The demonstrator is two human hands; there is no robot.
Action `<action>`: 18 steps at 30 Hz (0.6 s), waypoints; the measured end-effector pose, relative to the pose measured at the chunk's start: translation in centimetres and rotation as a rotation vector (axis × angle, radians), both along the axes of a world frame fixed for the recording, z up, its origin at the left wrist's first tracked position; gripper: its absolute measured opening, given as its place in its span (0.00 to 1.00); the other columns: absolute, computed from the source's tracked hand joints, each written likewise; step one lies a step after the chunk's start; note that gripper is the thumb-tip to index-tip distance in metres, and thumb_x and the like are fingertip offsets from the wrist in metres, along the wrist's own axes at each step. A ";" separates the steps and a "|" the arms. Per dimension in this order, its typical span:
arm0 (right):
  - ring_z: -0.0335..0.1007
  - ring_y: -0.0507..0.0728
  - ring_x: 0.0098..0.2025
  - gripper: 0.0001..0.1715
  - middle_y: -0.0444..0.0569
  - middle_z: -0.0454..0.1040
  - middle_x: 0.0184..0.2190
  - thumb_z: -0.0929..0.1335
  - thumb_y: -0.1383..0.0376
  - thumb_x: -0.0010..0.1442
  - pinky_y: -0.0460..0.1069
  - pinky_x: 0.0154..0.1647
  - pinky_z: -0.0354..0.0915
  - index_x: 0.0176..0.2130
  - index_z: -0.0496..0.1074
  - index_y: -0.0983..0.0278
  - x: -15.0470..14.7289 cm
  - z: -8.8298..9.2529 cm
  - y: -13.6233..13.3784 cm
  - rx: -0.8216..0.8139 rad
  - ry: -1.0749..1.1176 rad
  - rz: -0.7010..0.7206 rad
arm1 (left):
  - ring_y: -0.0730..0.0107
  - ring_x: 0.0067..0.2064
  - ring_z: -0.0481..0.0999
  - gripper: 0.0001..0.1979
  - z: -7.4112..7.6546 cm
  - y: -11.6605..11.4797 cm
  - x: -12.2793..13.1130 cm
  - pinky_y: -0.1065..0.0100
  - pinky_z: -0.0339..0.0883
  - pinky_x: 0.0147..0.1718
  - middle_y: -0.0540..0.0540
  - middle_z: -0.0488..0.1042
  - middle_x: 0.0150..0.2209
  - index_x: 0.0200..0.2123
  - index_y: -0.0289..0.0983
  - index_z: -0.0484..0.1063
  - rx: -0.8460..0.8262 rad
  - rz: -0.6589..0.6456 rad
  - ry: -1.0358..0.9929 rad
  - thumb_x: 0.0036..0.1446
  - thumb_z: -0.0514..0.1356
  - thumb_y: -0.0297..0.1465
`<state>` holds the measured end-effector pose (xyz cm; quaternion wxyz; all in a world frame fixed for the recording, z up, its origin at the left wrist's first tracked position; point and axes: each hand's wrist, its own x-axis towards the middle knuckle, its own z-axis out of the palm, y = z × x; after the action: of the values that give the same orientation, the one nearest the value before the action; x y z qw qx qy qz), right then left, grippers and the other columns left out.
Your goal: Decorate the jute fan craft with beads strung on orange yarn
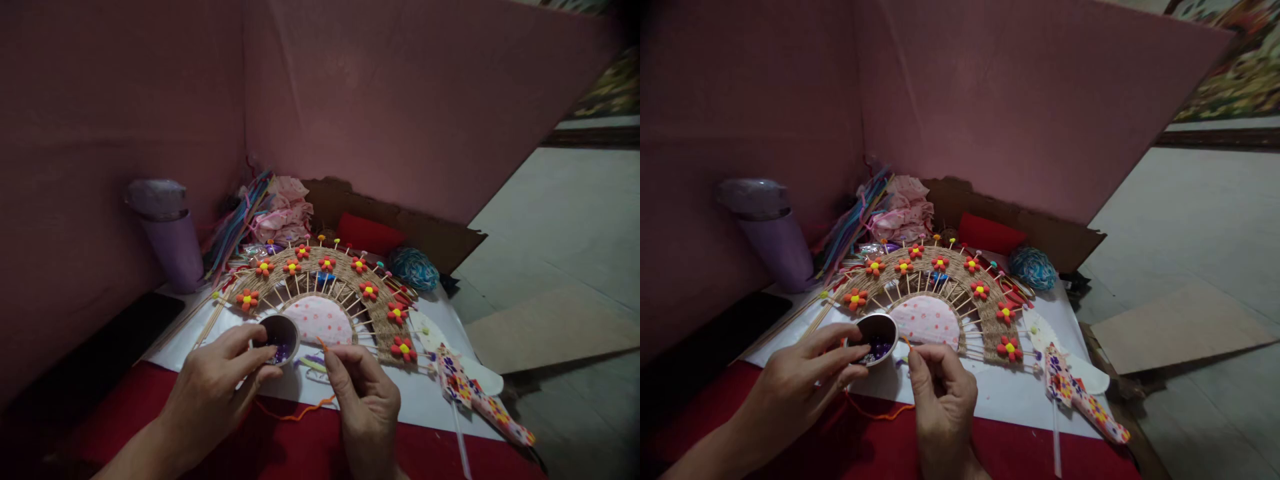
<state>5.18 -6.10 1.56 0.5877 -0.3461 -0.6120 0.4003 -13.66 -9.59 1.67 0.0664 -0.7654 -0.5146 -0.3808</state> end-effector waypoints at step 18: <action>0.61 0.47 0.23 0.05 0.41 0.68 0.21 0.68 0.65 0.58 0.40 0.23 0.59 0.30 0.72 0.63 0.2 -0.3 -0.2 -0.018 0.010 0.012 | 0.54 0.45 0.66 0.06 3.3 5.8 1.6 0.60 0.58 0.40 0.40 0.74 0.34 0.21 0.37 0.75 -0.626 -0.013 0.194 0.47 0.59 0.25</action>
<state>5.34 -6.34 1.29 0.5853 -0.3458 -0.6074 0.4110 -12.01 -3.77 4.93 -0.1258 -0.7845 -0.5932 -0.1295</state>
